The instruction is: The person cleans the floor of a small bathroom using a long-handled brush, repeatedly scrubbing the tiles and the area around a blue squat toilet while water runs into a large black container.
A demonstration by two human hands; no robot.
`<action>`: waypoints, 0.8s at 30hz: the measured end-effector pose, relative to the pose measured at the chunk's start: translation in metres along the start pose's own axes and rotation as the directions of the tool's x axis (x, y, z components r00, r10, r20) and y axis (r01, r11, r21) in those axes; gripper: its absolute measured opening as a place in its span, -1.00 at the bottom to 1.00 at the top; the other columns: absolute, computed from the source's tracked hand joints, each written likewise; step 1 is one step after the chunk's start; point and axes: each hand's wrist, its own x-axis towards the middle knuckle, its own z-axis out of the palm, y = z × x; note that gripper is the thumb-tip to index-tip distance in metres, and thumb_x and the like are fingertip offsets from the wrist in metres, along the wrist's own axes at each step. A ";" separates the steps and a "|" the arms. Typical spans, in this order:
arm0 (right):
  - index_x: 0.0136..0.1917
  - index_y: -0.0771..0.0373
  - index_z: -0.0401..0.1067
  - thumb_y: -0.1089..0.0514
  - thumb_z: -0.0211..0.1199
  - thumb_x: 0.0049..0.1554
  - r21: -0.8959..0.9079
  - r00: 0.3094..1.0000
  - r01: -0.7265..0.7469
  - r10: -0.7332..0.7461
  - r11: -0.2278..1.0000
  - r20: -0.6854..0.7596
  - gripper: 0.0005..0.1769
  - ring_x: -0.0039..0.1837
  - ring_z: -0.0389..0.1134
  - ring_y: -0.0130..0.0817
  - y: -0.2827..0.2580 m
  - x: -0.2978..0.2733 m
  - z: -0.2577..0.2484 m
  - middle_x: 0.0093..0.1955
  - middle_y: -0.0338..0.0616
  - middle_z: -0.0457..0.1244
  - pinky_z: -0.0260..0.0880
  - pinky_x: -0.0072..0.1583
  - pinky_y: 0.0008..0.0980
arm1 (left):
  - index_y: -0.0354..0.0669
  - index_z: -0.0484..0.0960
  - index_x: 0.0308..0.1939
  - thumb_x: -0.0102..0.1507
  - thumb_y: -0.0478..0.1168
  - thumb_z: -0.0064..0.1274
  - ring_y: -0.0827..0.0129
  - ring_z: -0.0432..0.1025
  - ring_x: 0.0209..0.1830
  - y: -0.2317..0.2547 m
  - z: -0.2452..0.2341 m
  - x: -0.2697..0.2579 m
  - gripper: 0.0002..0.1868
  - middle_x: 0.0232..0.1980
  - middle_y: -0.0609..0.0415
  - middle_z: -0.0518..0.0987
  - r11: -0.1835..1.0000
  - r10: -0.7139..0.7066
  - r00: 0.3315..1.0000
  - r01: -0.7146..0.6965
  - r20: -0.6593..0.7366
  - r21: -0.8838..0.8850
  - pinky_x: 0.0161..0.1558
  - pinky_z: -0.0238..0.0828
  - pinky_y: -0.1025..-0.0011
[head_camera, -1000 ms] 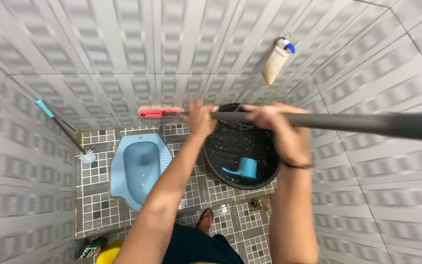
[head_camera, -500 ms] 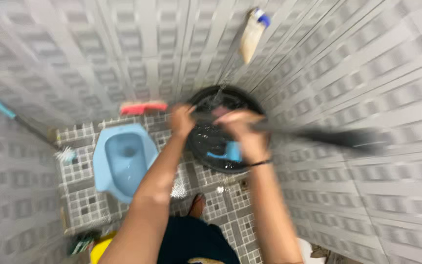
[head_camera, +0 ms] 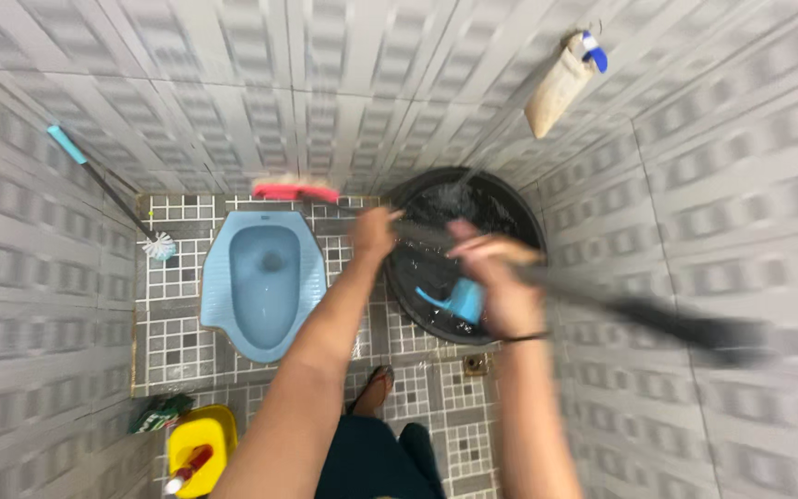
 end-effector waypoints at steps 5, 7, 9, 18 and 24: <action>-0.23 0.25 0.45 0.31 0.18 0.11 0.135 0.998 -0.051 0.045 0.990 0.052 -0.92 0.33 0.27 0.05 0.017 -0.003 0.024 -0.05 0.10 0.34 0.16 0.41 0.01 | -0.13 0.65 -0.33 -0.03 -0.33 0.16 0.01 0.47 -0.14 -0.051 -0.009 -0.012 -0.82 -0.21 -0.07 0.59 0.997 0.061 0.981 -0.051 -0.185 0.061 -0.07 0.38 0.15; -0.18 0.22 0.47 0.30 0.20 0.13 0.120 0.990 -0.068 0.082 0.990 -0.116 -0.94 0.25 0.33 0.17 -0.027 -0.008 -0.023 -0.07 0.15 0.33 0.25 0.23 0.05 | 0.03 0.65 -0.11 0.01 -0.33 0.16 0.11 0.46 -0.07 0.022 -0.020 0.006 -0.64 -0.11 0.09 0.61 0.989 -0.148 0.989 0.148 -0.003 0.014 0.00 0.25 -0.09; -0.10 0.31 0.46 0.24 0.10 0.26 -0.071 0.998 0.061 -0.062 0.996 -0.014 -0.85 0.18 0.35 0.11 -0.086 -0.023 -0.076 -0.04 0.09 0.34 0.23 0.41 0.18 | 0.04 0.64 -0.21 -0.16 -0.32 0.19 0.26 0.45 -0.02 0.099 -0.049 0.006 -0.59 -0.05 0.20 0.60 0.988 0.152 0.982 -0.155 -0.111 -0.014 0.07 0.06 -0.35; -0.11 0.31 0.44 0.31 0.13 0.25 -0.037 0.988 0.152 -0.152 0.988 0.001 -0.90 0.00 0.38 -0.09 -0.057 -0.004 -0.028 -0.12 0.08 0.34 0.23 0.36 0.25 | 0.09 0.55 -0.12 -0.18 -0.37 0.20 0.17 0.46 -0.07 0.066 -0.099 0.007 -0.46 -0.22 0.29 0.64 0.992 0.112 0.992 -0.108 -0.061 0.064 0.10 0.06 -0.37; -0.16 0.23 0.45 0.30 0.19 0.13 -0.068 0.983 0.037 -0.025 0.997 0.181 -0.95 0.29 0.30 0.07 0.030 0.018 0.100 -0.04 0.07 0.36 0.18 0.41 0.07 | 0.10 0.60 -0.17 -0.15 -0.13 0.31 0.05 0.35 0.12 -0.088 -0.093 -0.002 -0.55 -0.02 0.10 0.53 0.895 -0.382 0.921 0.389 -0.077 0.218 -0.05 0.16 -0.30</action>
